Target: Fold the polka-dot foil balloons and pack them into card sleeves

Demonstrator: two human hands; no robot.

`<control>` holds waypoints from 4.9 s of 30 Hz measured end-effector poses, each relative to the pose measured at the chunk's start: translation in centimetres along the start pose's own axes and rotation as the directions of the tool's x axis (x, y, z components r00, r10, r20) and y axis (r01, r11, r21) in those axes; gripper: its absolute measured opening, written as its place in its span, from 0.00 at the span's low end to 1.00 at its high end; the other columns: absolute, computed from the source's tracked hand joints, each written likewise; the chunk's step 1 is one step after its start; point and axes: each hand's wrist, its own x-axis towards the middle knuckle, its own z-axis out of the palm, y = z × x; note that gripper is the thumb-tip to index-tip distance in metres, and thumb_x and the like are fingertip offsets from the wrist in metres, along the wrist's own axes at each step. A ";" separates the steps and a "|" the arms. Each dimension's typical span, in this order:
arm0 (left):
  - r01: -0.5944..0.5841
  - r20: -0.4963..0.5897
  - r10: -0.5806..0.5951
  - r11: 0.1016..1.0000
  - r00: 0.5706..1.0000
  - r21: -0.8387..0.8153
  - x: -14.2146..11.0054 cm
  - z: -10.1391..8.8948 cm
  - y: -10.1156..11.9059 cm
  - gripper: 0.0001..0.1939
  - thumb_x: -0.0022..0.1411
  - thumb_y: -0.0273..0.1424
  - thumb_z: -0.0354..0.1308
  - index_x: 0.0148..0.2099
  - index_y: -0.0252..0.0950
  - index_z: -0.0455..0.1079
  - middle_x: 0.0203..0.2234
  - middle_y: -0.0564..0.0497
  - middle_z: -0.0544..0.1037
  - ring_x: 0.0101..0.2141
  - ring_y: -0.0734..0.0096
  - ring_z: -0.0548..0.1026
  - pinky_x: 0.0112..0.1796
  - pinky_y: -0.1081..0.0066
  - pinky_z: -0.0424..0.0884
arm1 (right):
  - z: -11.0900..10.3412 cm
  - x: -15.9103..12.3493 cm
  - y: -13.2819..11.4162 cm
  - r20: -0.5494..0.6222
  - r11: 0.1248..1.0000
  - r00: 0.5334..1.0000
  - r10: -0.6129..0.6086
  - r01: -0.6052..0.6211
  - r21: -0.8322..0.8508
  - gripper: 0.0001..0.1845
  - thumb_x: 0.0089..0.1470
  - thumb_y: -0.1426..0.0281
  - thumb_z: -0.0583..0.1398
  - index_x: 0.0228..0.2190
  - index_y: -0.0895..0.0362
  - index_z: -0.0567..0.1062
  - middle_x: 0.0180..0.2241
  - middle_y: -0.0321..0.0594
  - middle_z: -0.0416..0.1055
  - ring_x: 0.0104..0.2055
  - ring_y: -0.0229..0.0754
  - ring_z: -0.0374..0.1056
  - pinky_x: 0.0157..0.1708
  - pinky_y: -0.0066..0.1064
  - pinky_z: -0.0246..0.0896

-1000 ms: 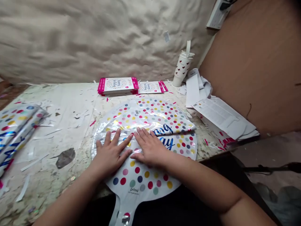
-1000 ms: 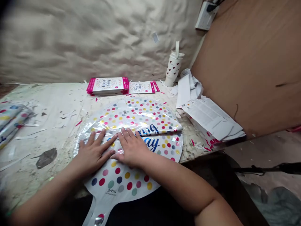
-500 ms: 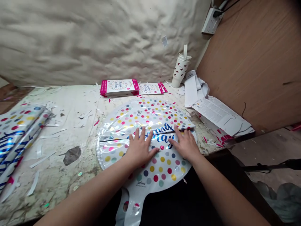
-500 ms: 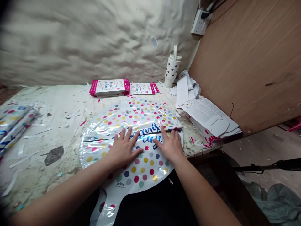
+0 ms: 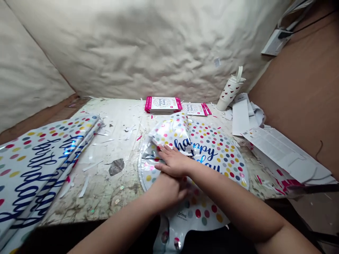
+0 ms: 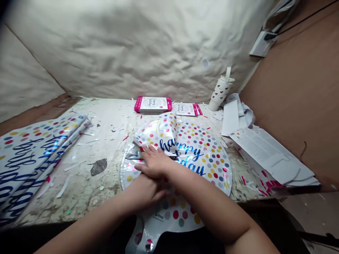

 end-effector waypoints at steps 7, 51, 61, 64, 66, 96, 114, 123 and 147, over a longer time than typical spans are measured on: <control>0.055 -0.182 0.015 0.926 0.983 0.373 -3.8 -4.2 -7.1 0.15 0.61 0.24 0.44 0.46 0.33 0.69 0.44 0.40 0.73 0.43 0.57 0.70 0.44 0.59 0.64 | 2.4 0.3 1.4 0.005 0.995 1.000 -0.019 0.019 -0.096 0.35 0.56 0.49 0.43 0.60 0.51 0.51 0.64 0.44 0.33 0.64 0.58 0.26 0.56 0.60 0.23; 0.449 0.618 -0.604 -0.428 0.504 -0.784 0.8 -1.7 -0.1 0.09 0.53 0.23 0.61 0.39 0.29 0.70 0.28 0.46 0.78 0.22 0.72 0.76 0.23 0.75 0.74 | 2.5 -17.1 8.5 -0.651 0.975 0.726 0.222 -0.155 0.160 0.34 0.45 0.72 0.57 0.55 0.54 0.58 0.57 0.45 0.57 0.59 0.48 0.53 0.55 0.42 0.54; 0.450 0.568 -0.658 -0.366 0.494 -0.815 0.2 -1.7 1.2 0.05 0.57 0.26 0.57 0.36 0.28 0.70 0.24 0.45 0.77 0.23 0.69 0.75 0.25 0.72 0.75 | 1.4 -13.7 9.9 -0.862 0.855 0.505 -0.050 -0.425 -0.299 0.13 0.48 0.82 0.50 0.29 0.58 0.71 0.26 0.40 0.70 0.28 0.40 0.65 0.26 0.29 0.59; 0.489 0.584 -0.605 -0.338 0.542 -0.804 -0.5 -1.4 1.4 0.08 0.57 0.29 0.58 0.36 0.27 0.70 0.22 0.46 0.75 0.19 0.72 0.73 0.19 0.76 0.71 | 0.8 -13.5 10.7 -0.853 0.808 0.521 -0.024 -0.492 -0.324 0.12 0.51 0.81 0.50 0.30 0.58 0.71 0.26 0.42 0.69 0.30 0.42 0.64 0.29 0.30 0.59; 0.535 0.612 -0.568 -0.323 0.550 -0.781 -0.8 -1.1 1.4 0.10 0.57 0.31 0.59 0.35 0.26 0.71 0.21 0.46 0.75 0.18 0.74 0.71 0.16 0.79 0.68 | 0.8 -13.4 11.0 -0.819 0.811 0.574 -0.014 -0.473 -0.345 0.15 0.50 0.82 0.49 0.35 0.59 0.72 0.33 0.45 0.70 0.36 0.44 0.64 0.35 0.33 0.60; -0.074 0.468 -0.024 0.979 0.883 0.191 21.0 0.8 -3.4 0.62 0.35 0.55 0.63 0.66 0.34 0.38 0.63 0.35 0.38 0.60 0.34 0.39 0.52 0.39 0.42 | 0.0 -15.4 19.2 -0.393 0.383 -0.113 0.912 0.571 0.725 0.16 0.31 0.73 0.67 0.26 0.60 0.69 0.25 0.34 0.72 0.27 0.38 0.69 0.30 0.33 0.68; 0.061 -0.147 -0.086 0.984 0.985 -0.167 9.0 3.3 6.4 0.24 0.65 0.29 0.37 0.33 0.32 0.76 0.28 0.44 0.78 0.36 0.64 0.75 0.39 0.67 0.72 | 1.6 -8.3 3.7 -0.709 0.991 0.703 0.062 -0.127 -0.039 0.24 0.57 0.75 0.48 0.55 0.57 0.62 0.57 0.45 0.59 0.59 0.46 0.54 0.58 0.42 0.51; 0.027 -0.076 -0.017 0.991 0.997 0.129 -5.9 2.0 -2.5 0.22 0.62 0.33 0.48 0.57 0.34 0.63 0.55 0.41 0.65 0.55 0.53 0.62 0.54 0.54 0.58 | 5.1 -7.0 5.1 -0.605 0.999 0.796 0.001 -0.030 -0.038 0.15 0.50 0.78 0.55 0.41 0.59 0.73 0.46 0.48 0.71 0.50 0.45 0.65 0.52 0.38 0.61; -0.060 0.213 0.064 0.998 0.975 -0.026 -0.1 -4.1 1.1 0.08 0.57 0.30 0.50 0.28 0.38 0.69 0.22 0.52 0.73 0.24 0.72 0.70 0.26 0.75 0.63 | 5.0 -10.5 5.4 -0.617 0.953 0.745 -0.255 0.086 -0.290 0.15 0.54 0.77 0.51 0.39 0.59 0.74 0.41 0.48 0.74 0.46 0.44 0.69 0.49 0.39 0.62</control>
